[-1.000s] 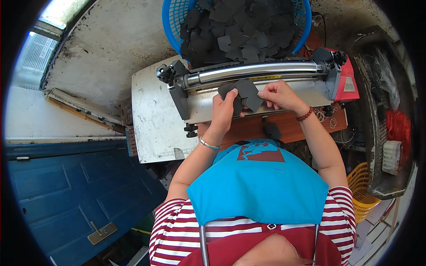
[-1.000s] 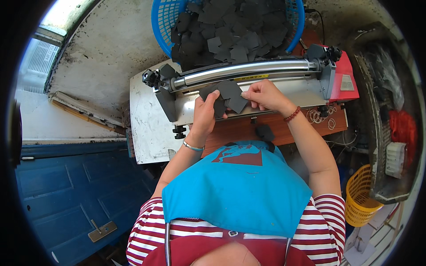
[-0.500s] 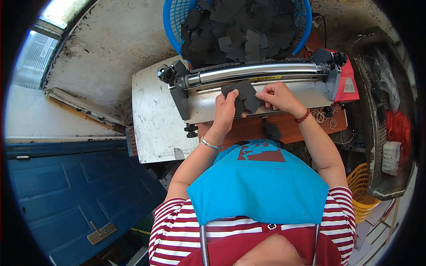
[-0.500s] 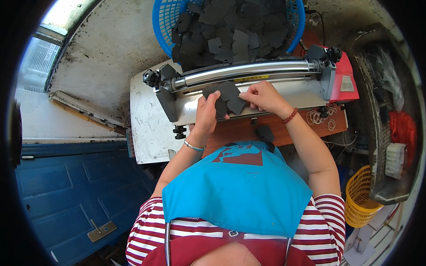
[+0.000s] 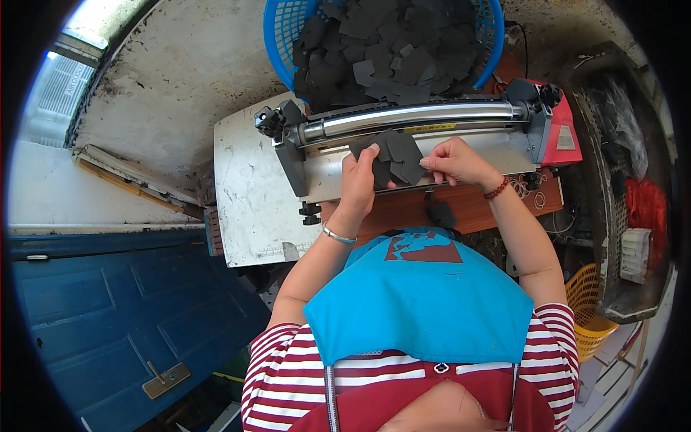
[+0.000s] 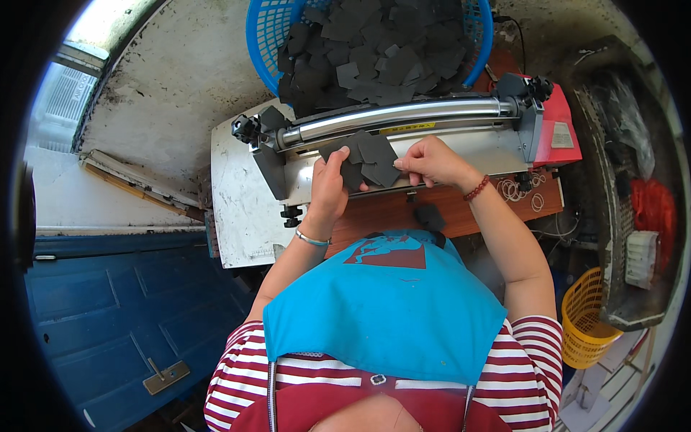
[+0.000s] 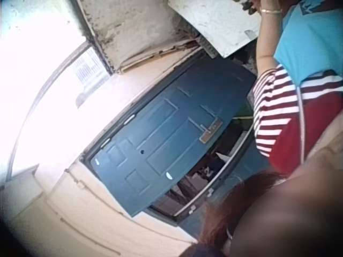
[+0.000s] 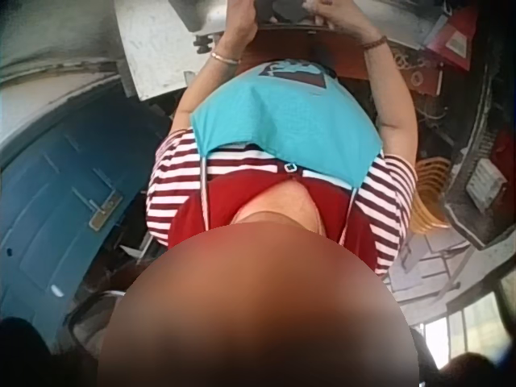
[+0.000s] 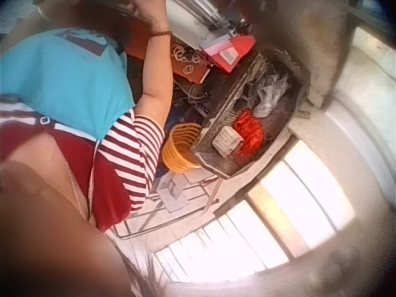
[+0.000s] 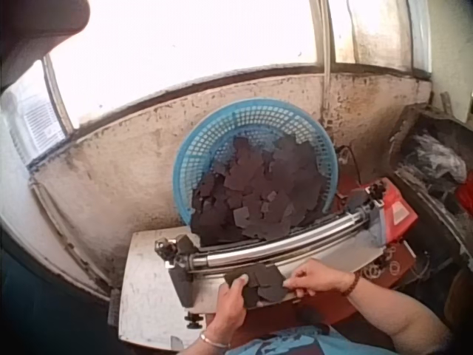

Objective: Sort and stack small black shoe upper components.

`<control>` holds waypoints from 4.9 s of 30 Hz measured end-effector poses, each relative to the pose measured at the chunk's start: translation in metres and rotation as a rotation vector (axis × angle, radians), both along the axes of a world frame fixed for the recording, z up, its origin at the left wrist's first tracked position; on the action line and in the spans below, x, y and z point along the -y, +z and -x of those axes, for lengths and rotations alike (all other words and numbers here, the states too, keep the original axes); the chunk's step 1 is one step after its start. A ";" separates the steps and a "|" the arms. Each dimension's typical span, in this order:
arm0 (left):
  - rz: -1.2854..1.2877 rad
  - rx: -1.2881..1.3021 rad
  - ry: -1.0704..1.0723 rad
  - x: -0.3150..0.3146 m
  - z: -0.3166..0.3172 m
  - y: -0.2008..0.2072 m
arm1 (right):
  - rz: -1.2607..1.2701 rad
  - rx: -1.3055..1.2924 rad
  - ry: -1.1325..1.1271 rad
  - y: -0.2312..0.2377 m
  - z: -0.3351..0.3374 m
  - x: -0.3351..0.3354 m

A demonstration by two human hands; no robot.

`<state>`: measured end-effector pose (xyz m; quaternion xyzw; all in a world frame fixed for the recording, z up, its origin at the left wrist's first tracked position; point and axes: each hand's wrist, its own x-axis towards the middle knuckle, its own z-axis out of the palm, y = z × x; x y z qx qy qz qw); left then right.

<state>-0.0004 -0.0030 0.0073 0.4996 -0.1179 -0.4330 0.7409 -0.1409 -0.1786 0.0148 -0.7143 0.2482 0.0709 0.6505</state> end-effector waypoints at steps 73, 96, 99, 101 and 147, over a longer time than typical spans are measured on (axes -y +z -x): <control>-0.075 0.122 -0.102 0.012 0.022 -0.007 | -0.007 0.122 -0.048 -0.003 -0.004 -0.015; -0.093 0.197 -0.136 -0.010 0.010 -0.015 | 0.398 -0.052 -0.329 -0.012 -0.002 0.016; -0.098 0.153 -0.138 -0.005 0.014 -0.012 | 0.404 -0.012 -0.311 -0.009 -0.007 0.006; -0.095 0.161 -0.152 -0.004 0.016 -0.014 | 0.423 0.010 -0.277 -0.009 -0.003 0.000; -0.613 0.001 -0.857 0.012 0.097 -0.185 | 0.457 -0.173 -0.319 -0.181 0.133 -0.076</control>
